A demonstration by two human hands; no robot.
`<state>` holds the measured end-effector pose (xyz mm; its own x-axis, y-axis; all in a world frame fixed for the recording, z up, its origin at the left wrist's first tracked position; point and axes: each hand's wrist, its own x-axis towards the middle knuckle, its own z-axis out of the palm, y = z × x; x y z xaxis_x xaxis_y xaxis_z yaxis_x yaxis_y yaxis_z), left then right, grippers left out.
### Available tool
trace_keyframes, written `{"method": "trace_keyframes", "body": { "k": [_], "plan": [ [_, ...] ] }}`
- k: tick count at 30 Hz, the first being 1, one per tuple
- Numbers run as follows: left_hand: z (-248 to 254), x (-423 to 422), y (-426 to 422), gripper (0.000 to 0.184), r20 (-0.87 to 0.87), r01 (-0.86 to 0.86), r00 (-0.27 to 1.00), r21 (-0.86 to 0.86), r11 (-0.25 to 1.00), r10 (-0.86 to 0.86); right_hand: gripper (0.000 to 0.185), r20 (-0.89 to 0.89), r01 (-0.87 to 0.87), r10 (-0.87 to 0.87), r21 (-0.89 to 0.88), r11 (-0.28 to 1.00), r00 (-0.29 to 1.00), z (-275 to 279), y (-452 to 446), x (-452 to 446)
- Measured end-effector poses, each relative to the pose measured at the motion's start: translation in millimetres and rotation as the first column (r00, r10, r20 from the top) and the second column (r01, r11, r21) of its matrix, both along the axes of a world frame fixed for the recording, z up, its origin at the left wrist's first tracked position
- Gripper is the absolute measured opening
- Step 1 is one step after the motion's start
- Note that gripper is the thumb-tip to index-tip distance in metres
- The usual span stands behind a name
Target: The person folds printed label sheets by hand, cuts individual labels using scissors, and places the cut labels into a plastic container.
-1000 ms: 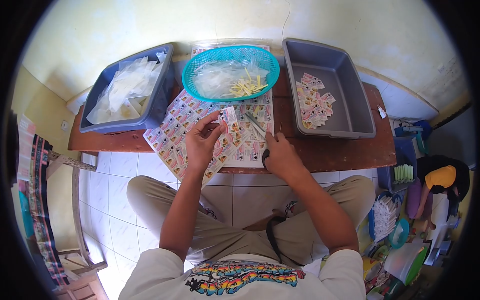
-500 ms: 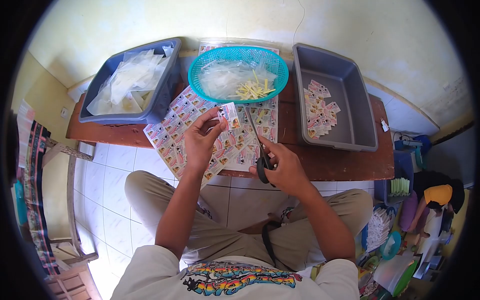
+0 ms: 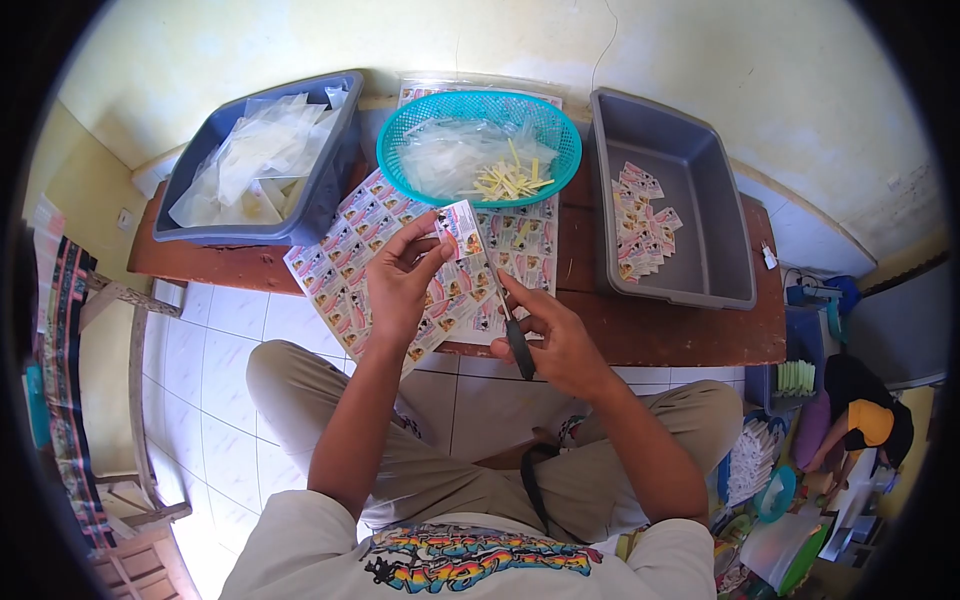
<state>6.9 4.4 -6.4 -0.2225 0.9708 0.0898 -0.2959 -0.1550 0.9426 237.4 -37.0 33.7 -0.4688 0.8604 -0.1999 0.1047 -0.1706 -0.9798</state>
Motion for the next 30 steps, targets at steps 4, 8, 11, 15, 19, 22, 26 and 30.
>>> {"method": "trace_keyframes", "body": {
  "k": [4,8,11,15,19,22,26,30],
  "plan": [
    [0.6,1.2,-0.5,0.044,0.023,0.012,1.000,0.000,1.000,-0.012,0.096,-0.026,-0.001,0.000,-0.035,0.999,1.000,2.8,0.7,-2.2],
    [-0.2,1.0,-0.9,0.045,-0.012,0.022,1.000,-0.003,1.000,-0.022,0.095,-0.040,0.010,-0.012,-0.047,0.999,0.999,1.7,0.5,-3.2],
    [-0.8,1.2,-1.4,0.045,-0.016,0.028,0.999,0.004,1.000,-0.028,0.093,-0.050,0.017,-0.020,-0.057,0.998,0.999,5.2,-0.4,-4.0],
    [-0.2,2.3,-2.3,0.046,-0.001,0.029,1.000,0.011,1.000,-0.029,0.092,-0.055,0.012,-0.013,-0.018,1.000,0.998,2.7,-0.3,-3.6],
    [1.8,3.3,-3.3,0.046,0.003,0.037,0.999,-0.005,0.999,-0.037,0.092,-0.042,0.010,-0.010,0.001,1.000,0.999,1.3,-0.8,-3.0],
    [1.1,2.6,-3.6,0.046,-0.010,0.039,0.999,-0.006,0.999,-0.039,0.090,-0.041,0.010,-0.010,0.000,1.000,0.999,1.6,-1.0,-3.3],
    [0.3,2.1,-3.7,0.047,-0.011,0.047,0.999,-0.016,0.999,-0.047,0.089,-0.034,0.005,-0.005,-0.001,1.000,0.999,3.2,-1.2,-3.9],
    [3.2,2.1,-4.9,0.047,-0.017,0.048,0.999,-0.025,0.999,-0.048,0.088,-0.034,0.001,-0.001,0.010,1.000,0.999,3.0,-1.5,-3.9]
  ]
}}
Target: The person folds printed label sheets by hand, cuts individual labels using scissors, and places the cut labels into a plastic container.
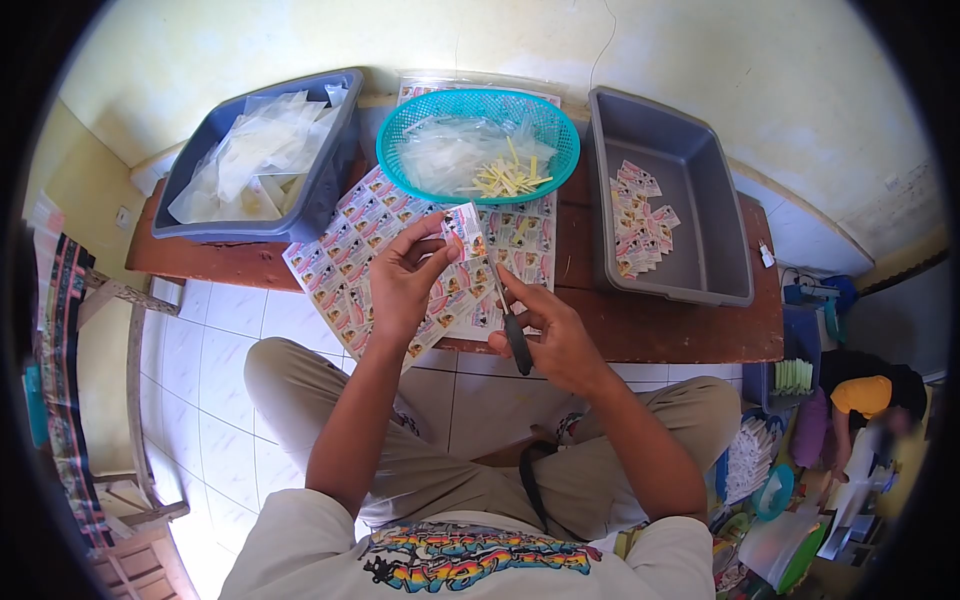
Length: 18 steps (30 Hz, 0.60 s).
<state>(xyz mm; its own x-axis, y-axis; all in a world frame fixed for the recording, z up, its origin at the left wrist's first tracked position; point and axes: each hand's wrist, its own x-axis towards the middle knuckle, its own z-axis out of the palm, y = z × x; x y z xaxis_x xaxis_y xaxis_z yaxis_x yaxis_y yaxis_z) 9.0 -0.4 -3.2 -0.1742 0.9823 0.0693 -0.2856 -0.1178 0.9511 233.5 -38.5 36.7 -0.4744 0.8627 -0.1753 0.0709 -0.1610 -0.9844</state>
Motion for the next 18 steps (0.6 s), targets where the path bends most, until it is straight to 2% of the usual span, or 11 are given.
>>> {"method": "trace_keyframes", "body": {
  "k": [18],
  "plan": [
    [-4.0,-0.5,1.5,0.048,-0.003,-0.007,1.000,0.005,1.000,0.007,0.087,0.004,0.020,-0.020,0.036,0.999,1.000,-1.4,-0.9,-2.8]
  ]
}}
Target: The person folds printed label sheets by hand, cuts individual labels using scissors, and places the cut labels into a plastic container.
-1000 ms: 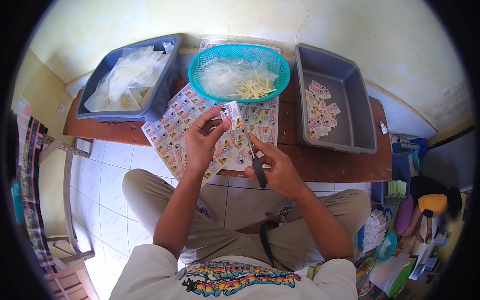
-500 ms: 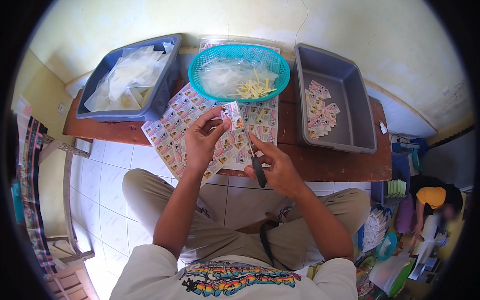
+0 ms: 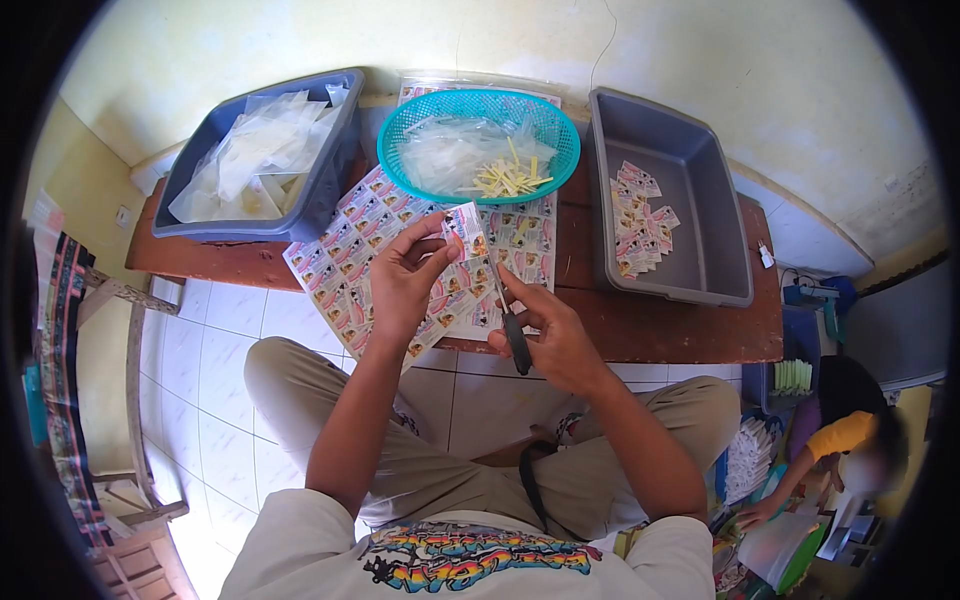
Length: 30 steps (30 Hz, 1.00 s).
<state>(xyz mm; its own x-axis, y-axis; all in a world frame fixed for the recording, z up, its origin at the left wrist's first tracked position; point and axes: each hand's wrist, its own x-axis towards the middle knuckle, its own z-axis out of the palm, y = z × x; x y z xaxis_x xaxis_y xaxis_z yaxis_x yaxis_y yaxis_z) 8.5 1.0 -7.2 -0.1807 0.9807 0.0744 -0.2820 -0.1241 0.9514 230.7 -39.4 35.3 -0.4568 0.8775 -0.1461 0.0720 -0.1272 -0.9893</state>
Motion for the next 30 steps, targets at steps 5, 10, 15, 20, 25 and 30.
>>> {"method": "trace_keyframes", "body": {
  "k": [5,10,15,20,25,30],
  "plan": [
    [0.0,-0.1,-0.2,0.048,-0.003,0.002,1.000,0.009,1.000,-0.002,0.087,0.006,-0.006,0.006,0.011,1.000,1.000,-2.3,0.2,0.7],
    [3.1,0.5,-1.3,0.047,-0.015,-0.002,1.000,0.009,1.000,0.002,0.087,-0.005,0.002,-0.002,0.007,1.000,1.000,-1.6,-0.2,-1.2],
    [3.5,0.5,-1.3,0.046,-0.046,-0.004,0.999,0.010,1.000,0.004,0.087,-0.004,0.004,-0.004,0.013,1.000,1.000,-3.5,-0.5,-2.4],
    [6.2,0.6,-2.1,0.047,-0.057,-0.016,0.998,-0.006,1.000,0.016,0.087,0.003,0.011,-0.011,0.005,1.000,1.000,-1.8,-1.0,-4.1],
    [1.6,0.4,-0.5,0.047,-0.061,-0.021,0.998,-0.005,1.000,0.021,0.086,-0.010,0.001,-0.001,0.005,1.000,1.000,-0.9,-1.7,-4.3],
    [2.9,-0.1,-1.5,0.048,-0.069,-0.018,0.997,-0.013,1.000,0.017,0.086,-0.001,0.002,-0.002,-0.007,1.000,1.000,0.4,-2.7,-4.3]
  ]
}}
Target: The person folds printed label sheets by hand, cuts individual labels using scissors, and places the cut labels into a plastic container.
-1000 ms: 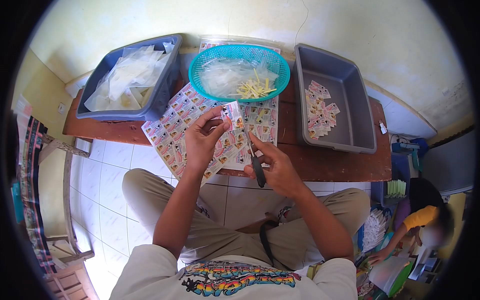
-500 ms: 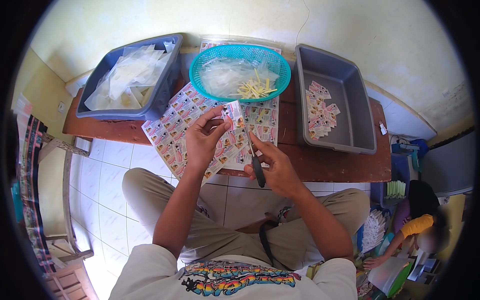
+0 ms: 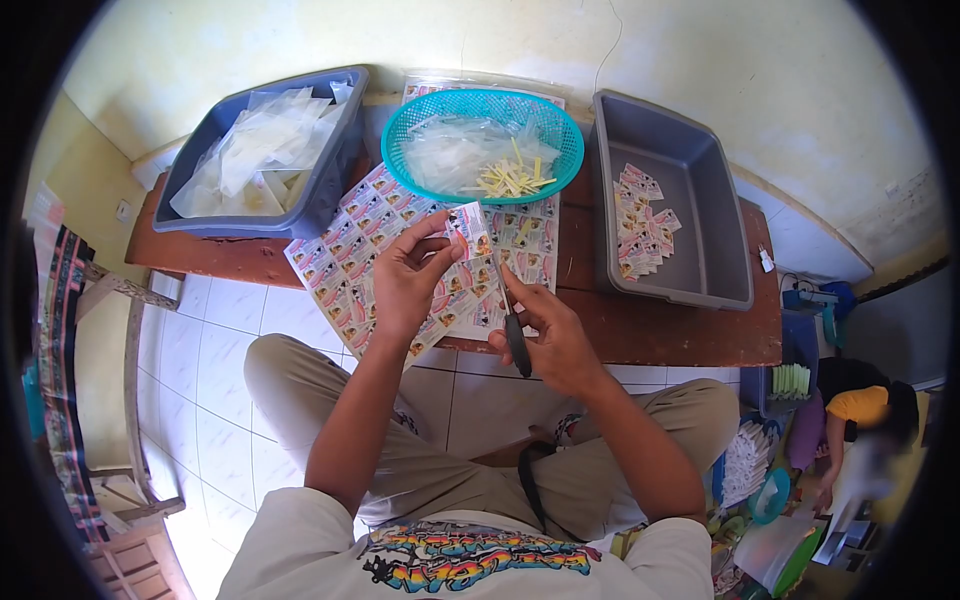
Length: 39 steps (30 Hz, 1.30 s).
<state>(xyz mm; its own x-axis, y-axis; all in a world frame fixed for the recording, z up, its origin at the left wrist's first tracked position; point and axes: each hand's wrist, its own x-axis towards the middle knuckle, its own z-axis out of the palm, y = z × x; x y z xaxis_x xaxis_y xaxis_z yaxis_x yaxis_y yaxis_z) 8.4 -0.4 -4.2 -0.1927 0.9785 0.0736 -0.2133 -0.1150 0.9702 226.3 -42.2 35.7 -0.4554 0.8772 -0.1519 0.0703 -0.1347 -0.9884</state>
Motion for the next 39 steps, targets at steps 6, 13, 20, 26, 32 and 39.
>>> {"method": "trace_keyframes", "body": {
  "k": [6,13,20,26,32,39],
  "plan": [
    [1.8,-0.4,-0.7,0.049,-0.055,0.004,0.998,0.001,1.000,-0.004,0.085,0.018,-0.008,0.007,0.027,1.000,1.000,1.9,-1.2,0.0],
    [0.8,-1.3,-0.1,0.050,-0.030,0.016,0.999,-0.003,1.000,-0.016,0.085,0.028,-0.002,0.002,0.019,1.000,1.000,2.8,-2.2,-0.6],
    [3.8,-1.9,-1.0,0.054,-0.006,0.029,1.000,-0.038,0.999,-0.029,0.084,0.026,-0.003,0.003,0.005,1.000,1.000,3.2,-2.8,-0.4],
    [2.5,-1.5,-1.2,0.054,-0.020,0.018,1.000,-0.021,1.000,-0.018,0.083,0.027,0.004,-0.004,-0.003,1.000,1.000,2.0,-3.1,-0.4],
    [4.8,-2.3,-1.6,0.053,-0.008,0.025,1.000,-0.036,0.999,-0.025,0.082,0.019,-0.004,0.004,-0.004,1.000,1.000,4.8,-3.6,0.3],
    [1.6,-1.5,-1.1,0.053,-0.026,0.027,0.999,-0.009,1.000,-0.027,0.083,0.027,0.011,-0.011,-0.020,1.000,1.000,1.4,-1.2,0.7]
  ]
}}
